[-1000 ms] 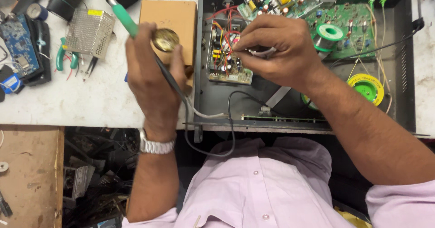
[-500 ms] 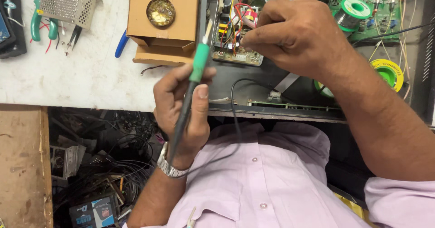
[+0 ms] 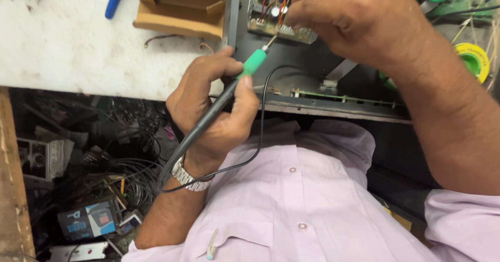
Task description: The person solders wires to a circuit board using a soldering iron and solder wire. They repeatedly heat the joint and apply solder, then inspect the connection. The work is performed on a cluttered workbench with various tools and components visible.
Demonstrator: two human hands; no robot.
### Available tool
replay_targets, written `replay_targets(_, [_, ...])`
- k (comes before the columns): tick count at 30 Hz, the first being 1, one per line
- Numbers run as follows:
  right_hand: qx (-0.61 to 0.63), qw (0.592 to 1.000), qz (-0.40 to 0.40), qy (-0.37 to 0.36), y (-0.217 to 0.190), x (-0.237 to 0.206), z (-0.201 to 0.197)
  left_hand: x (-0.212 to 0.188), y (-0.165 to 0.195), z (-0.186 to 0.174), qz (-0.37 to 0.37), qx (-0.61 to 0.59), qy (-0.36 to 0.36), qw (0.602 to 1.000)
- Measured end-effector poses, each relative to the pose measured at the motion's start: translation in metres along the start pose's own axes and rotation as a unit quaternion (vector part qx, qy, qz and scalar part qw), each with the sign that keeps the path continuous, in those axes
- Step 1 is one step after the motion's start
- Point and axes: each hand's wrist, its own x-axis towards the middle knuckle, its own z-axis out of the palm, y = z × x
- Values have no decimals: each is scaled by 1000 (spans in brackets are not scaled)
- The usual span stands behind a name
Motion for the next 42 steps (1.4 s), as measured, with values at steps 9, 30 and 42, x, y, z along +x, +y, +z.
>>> replay_targets(9, [23,999,41,-4,2,-8,14,-1,-2,4,16,3,-25,1000])
replay_targets(30, [33,999,12,17,5,5,6,12,5,4,56,-5,-67,996])
replay_targets(42, [-12,999,32,10,5,8,2,21,13,7,70,4,-60,996])
